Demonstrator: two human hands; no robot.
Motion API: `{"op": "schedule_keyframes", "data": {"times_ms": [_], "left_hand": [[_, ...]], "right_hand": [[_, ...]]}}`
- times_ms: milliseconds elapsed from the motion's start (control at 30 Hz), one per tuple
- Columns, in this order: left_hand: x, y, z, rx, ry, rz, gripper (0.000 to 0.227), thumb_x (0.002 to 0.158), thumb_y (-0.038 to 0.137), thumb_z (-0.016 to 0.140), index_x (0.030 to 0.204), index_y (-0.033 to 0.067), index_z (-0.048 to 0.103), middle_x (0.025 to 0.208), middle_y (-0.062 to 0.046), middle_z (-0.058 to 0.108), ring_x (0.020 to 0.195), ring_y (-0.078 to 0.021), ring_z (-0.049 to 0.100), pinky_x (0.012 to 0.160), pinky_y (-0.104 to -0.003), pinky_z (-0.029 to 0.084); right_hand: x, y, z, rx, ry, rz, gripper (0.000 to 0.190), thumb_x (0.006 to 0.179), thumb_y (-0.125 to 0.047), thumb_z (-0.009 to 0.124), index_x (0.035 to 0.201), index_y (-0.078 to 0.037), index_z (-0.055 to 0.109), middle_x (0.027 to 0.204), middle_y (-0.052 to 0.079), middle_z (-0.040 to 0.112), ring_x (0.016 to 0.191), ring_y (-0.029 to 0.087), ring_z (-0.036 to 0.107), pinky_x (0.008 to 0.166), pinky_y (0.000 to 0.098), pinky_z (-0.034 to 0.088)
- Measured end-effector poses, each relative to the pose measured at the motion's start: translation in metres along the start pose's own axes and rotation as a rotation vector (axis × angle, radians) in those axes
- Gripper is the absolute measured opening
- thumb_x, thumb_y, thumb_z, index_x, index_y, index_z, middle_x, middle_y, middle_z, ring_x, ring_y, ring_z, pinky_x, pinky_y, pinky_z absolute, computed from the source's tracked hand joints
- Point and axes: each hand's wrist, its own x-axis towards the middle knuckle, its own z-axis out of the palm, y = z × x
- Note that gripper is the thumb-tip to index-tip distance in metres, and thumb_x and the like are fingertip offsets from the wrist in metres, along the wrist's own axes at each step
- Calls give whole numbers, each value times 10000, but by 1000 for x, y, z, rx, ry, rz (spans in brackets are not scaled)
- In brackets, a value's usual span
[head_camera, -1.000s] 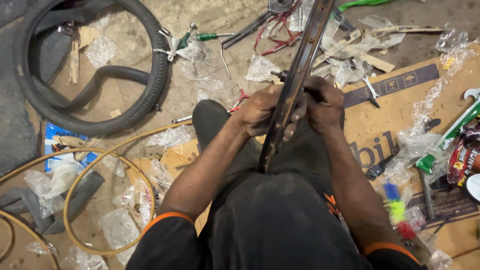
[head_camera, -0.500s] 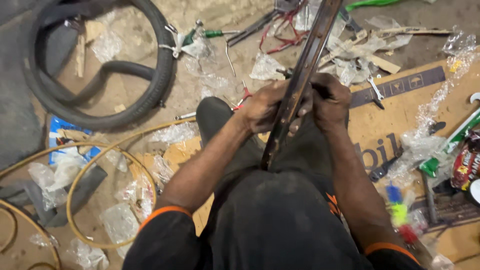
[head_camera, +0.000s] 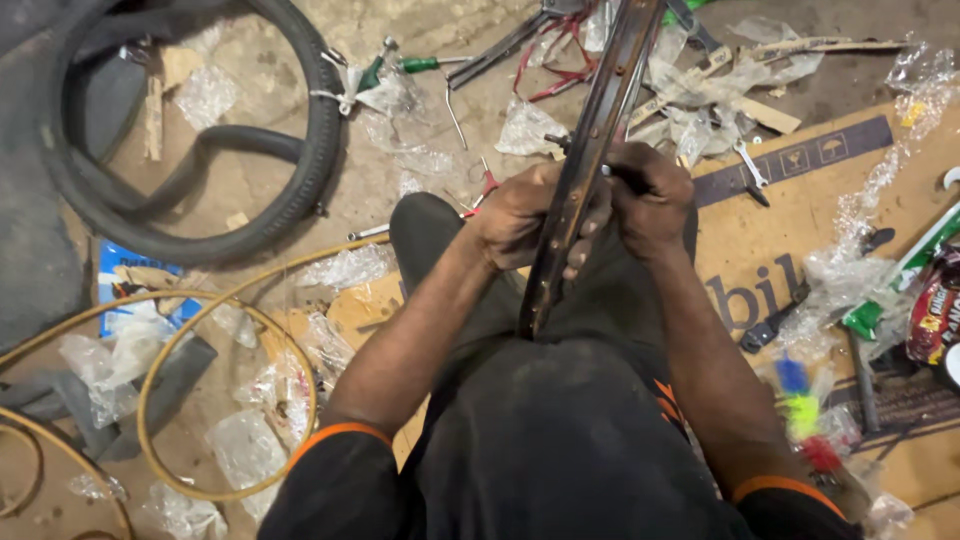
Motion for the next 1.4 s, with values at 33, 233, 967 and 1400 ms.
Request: {"op": "schedule_keyframes", "data": {"times_ms": [33, 233, 967, 1400], "left_hand": [[-1, -3, 0, 7, 66, 4, 334, 1071, 261, 654, 1226, -20, 560, 961, -172, 601, 716, -300, 707, 613, -442, 610], [-1, 3, 6, -3, 74, -20, 406, 986, 304, 677, 1272, 43, 556, 980, -158, 611, 753, -289, 707, 641, -451, 612], [-6, -10, 52, 562, 635, 306, 525, 1049, 486, 457, 1198, 7, 612, 874, -141, 648, 650, -239, 668, 569, -385, 567], [-18, -17, 69, 1768, 905, 810, 324, 1068, 152, 550, 1342, -6, 624, 1409, -228, 608, 1285, -371, 604, 1133, -445, 486]], "right_hand": [[-3, -2, -1, -26, 20, 35, 284, 851, 115, 667, 1109, 11, 727, 1026, 99, 740, 926, 157, 714, 848, 295, 562], [3, -7, 3, 87, 51, 41, 256, 868, 101, 684, 1107, 13, 714, 1069, 110, 738, 959, 164, 701, 869, 291, 563], [0, -24, 14, 177, 24, 106, 258, 923, 109, 685, 1160, 8, 681, 1127, 70, 716, 1025, 134, 669, 929, 272, 555], [20, -51, 18, 371, -172, 38, 260, 1061, -94, 626, 1280, 36, 674, 1102, 85, 708, 987, 138, 641, 887, 279, 516]]}}
